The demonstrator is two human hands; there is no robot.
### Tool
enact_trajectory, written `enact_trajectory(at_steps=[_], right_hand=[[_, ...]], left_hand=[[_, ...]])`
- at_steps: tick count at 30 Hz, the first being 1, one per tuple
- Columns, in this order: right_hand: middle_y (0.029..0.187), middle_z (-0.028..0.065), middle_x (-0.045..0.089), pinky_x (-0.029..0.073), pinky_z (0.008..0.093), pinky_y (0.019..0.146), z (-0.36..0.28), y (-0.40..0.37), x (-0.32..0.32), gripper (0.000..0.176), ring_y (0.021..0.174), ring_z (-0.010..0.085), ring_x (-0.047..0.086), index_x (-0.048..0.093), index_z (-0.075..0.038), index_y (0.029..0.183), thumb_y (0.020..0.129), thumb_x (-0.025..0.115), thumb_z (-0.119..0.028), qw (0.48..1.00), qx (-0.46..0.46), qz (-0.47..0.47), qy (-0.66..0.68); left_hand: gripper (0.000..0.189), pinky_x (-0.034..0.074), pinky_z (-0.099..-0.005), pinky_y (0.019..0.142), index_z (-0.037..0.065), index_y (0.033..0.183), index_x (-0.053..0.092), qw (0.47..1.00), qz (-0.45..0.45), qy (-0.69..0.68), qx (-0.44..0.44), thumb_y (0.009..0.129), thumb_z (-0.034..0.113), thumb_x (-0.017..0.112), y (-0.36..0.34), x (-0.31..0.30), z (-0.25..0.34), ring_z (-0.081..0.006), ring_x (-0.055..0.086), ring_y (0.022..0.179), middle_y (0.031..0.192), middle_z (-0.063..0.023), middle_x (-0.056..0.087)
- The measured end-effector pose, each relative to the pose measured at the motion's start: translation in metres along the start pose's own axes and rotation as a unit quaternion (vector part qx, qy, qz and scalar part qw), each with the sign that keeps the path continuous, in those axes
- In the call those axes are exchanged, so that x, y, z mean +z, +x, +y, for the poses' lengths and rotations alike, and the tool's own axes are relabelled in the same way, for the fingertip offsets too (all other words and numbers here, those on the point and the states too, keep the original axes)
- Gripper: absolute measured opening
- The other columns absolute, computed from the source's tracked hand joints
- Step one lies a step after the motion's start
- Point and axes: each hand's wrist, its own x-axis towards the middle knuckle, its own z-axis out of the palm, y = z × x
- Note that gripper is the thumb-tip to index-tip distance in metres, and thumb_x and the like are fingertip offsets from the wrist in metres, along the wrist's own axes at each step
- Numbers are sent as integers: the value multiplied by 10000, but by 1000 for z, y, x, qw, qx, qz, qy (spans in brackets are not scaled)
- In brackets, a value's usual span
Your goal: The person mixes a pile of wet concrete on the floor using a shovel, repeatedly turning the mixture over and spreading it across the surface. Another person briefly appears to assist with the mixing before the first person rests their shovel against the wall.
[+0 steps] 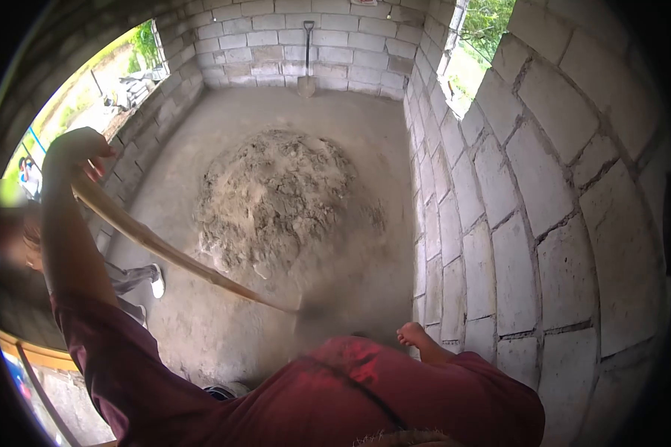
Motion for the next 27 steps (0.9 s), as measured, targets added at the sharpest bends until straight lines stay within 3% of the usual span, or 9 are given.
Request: enact_trajectory(at_steps=[3,7,14,16,19,22,23,25,27], right_hand=[[755,65,674,476,309,480,18,-4,-3,222,583,149,615,677,-13,884,954,634,-218,1000,-7,18,24],[755,74,675,477,310,479,42,-17,-17,222,583,159,617,678,-2,891,946,643,-215,996,-17,41,72],[760,108,671,460,317,442,115,-8,-46,153,537,183,613,668,14,892,890,667,-139,979,12,43,200],[784,122,652,520,386,545,140,-14,-55,143,677,238,669,659,-55,943,934,613,-190,991,-5,6,133],[805,126,690,505,354,507,168,-22,-70,165,636,223,674,666,-8,919,922,639,-171,982,-174,21,-75],[848,135,720,517,349,530,165,-29,-70,196,678,226,698,664,10,912,936,638,-183,996,-88,21,-9],[855,138,721,518,345,534,167,-17,-68,201,690,224,701,662,13,919,939,638,-186,991,42,14,126],[853,141,717,508,345,522,144,-30,-60,202,668,225,692,653,15,921,935,644,-186,991,48,86,94],[845,140,711,501,344,511,129,-24,-66,198,647,227,683,643,15,921,931,648,-183,994,20,92,63]], left_hand=[[264,577,-427,536,-27,1037,658,999,4,-48,12,941,219,663,7,4,8,-291,721,619,801,-189,726],[170,500,-365,450,39,836,683,986,89,-141,29,776,143,803,-1,19,15,-245,639,506,664,-107,665],[158,500,-390,447,24,834,693,989,85,-107,48,769,106,811,0,15,28,-261,679,533,694,-133,694],[194,516,-407,467,11,881,695,999,39,0,-38,791,133,816,-14,15,73,-278,684,545,712,-155,702],[298,576,-472,605,-2,1048,697,1000,0,6,-22,873,229,770,-23,14,96,-314,730,683,793,-194,731],[342,590,-470,677,7,1039,718,999,-13,23,-19,895,317,748,-24,18,107,-315,741,741,833,-191,745],[367,591,-465,713,10,1037,728,999,-17,34,-16,901,351,740,-29,18,112,-311,745,771,861,-183,752],[410,587,-456,782,14,1034,746,998,-11,56,-33,908,404,728,-46,22,128,-303,748,833,923,-163,765],[430,578,-448,828,17,1038,756,996,-7,64,-67,910,426,724,-53,26,132,-298,747,885,983,-144,772]])
